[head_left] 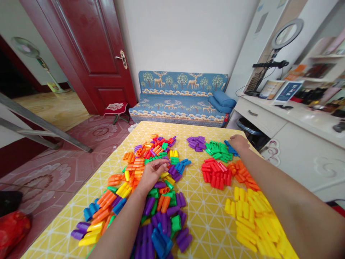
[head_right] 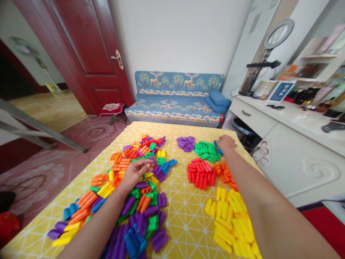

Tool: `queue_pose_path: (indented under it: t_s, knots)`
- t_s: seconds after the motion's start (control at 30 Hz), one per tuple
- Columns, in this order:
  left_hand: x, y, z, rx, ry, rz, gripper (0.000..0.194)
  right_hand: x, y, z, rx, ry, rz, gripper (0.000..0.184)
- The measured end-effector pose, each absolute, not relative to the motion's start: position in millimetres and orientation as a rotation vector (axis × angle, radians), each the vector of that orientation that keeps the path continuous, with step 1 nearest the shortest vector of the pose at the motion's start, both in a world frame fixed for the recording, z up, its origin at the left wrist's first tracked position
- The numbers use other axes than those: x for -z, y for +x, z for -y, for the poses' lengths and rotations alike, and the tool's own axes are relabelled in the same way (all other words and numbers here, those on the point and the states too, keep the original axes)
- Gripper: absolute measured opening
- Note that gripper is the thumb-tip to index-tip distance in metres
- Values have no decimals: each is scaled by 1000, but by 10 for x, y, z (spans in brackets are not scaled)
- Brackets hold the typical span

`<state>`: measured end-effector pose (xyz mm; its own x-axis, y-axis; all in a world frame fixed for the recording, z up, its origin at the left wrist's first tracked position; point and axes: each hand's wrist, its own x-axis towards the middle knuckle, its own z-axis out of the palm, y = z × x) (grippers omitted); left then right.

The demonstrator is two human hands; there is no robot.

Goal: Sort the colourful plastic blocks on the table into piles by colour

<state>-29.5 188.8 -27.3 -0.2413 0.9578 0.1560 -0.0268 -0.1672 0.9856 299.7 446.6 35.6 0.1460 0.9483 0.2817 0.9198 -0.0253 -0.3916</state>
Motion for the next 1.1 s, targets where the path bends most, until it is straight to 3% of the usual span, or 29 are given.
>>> queue_pose_path:
  t_s: [0.23, 0.3, 0.37, 0.43, 0.6, 0.83, 0.93, 1.1]
  knots:
    - [254, -295, -1875, -1512, 1172, -1280, 36, -497, 2061, -3568, -470, -1305, 2287, 24]
    - [271, -306, -1880, -1512, 1180, -1274, 37, -420, 1822, -3187, -574, -1091, 2486, 40]
    - [293, -320, -1890, -1512, 1183, -1274, 38, -326, 1675, -2879, -564, -1132, 2622, 67]
    - [312, -330, -1901, -1507, 1183, -1279, 38, -237, 1611, -2684, -530, -1277, 2681, 78]
    - [280, -311, -1894, -1480, 1209, -1279, 39, -35, 1605, -2507, -500, -1391, 2482, 42]
    - [181, -272, -1826, -1345, 1487, -1376, 46, 215, 1490, -2199, -605, -1231, 1913, 23]
    - [199, -287, -1829, -1312, 1530, -1398, 42, 249, 1431, -2055, -802, -1107, 1748, 15]
    - [173, -304, -1810, -1275, 1578, -1325, 30, 262, 1409, -1978, -1159, -947, 1616, 20]
